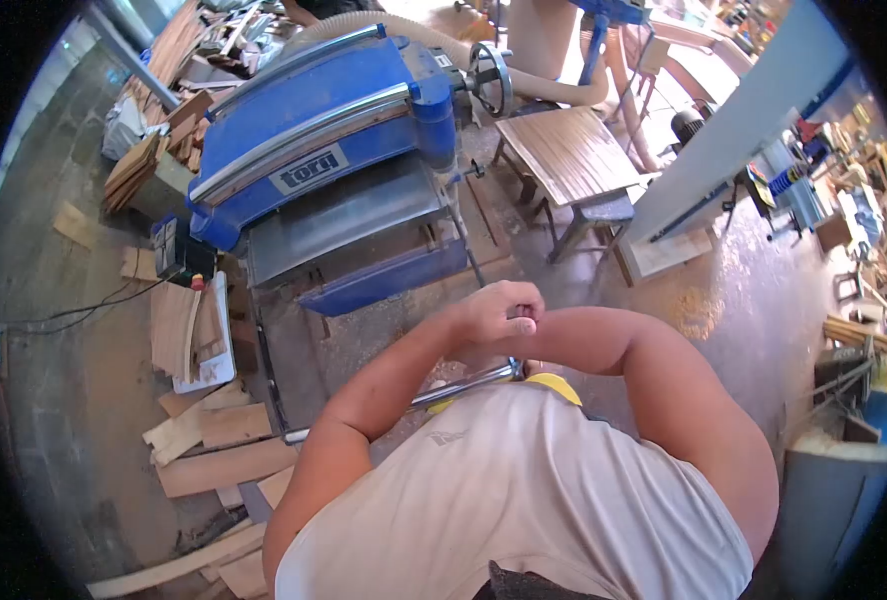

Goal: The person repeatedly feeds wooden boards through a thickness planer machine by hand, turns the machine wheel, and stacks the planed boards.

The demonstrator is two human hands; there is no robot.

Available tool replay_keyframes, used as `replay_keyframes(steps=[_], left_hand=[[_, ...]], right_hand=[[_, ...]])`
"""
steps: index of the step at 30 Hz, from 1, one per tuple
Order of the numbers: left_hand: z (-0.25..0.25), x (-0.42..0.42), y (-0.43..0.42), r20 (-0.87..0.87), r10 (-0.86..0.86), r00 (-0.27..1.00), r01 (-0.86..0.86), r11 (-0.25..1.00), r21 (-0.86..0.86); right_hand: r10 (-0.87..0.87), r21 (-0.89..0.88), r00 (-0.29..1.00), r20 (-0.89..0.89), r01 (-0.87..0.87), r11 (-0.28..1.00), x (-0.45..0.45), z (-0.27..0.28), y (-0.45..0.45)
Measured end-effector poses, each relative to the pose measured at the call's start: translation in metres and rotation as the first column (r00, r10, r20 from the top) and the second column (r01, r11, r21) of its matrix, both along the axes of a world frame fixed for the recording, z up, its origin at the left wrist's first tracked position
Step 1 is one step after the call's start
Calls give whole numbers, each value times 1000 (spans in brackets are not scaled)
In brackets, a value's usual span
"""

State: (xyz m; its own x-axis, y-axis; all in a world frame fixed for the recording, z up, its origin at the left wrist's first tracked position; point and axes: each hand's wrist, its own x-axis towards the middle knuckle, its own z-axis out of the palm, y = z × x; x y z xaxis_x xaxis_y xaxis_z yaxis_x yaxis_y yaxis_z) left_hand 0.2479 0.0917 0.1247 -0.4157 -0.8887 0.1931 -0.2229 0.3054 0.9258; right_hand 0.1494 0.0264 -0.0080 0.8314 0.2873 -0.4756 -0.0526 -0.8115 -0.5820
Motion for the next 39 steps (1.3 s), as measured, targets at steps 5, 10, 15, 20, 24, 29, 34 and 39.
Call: replay_keyframes(steps=[5, 10, 15, 20, 24, 29, 34, 39], left_hand=[[17, -4, -58, 78, 207, 975, -209, 978, 18], [-21, 1, -22, 258, 787, 560, -781, 606, -151], [-130, -59, 106, 673, 658, 338, -934, 322, 154], [-112, -102, 110, 915, 312, 257, -891, 443, 99], [-135, -98, 102, 940, 73, 333, -897, 330, 292], [-148, -103, 106, 968, 174, 182, -932, 343, 113], [-158, -104, 112, 947, 303, 110, -929, 369, -10], [-153, -103, 108, 966, 174, 192, -936, 329, 127]], right_hand=[[144, -12, 990, 9, -144, 989, 12, 19, -89], [290, -153, 926, 241, -259, 954, 59, 71, -229], [-316, 9, 412, 855, 597, 802, 119, 124, -378], [-157, 37, 362, 919, 319, 947, 118, 134, -403], [-285, -14, 584, 760, 453, 891, 133, 140, -440], [-247, -88, 393, 886, 666, 741, 176, 109, -460], [-164, -426, 602, 781, 707, 565, 193, 96, -447], [-163, -409, 559, 813, 748, 523, 192, 93, -442]])
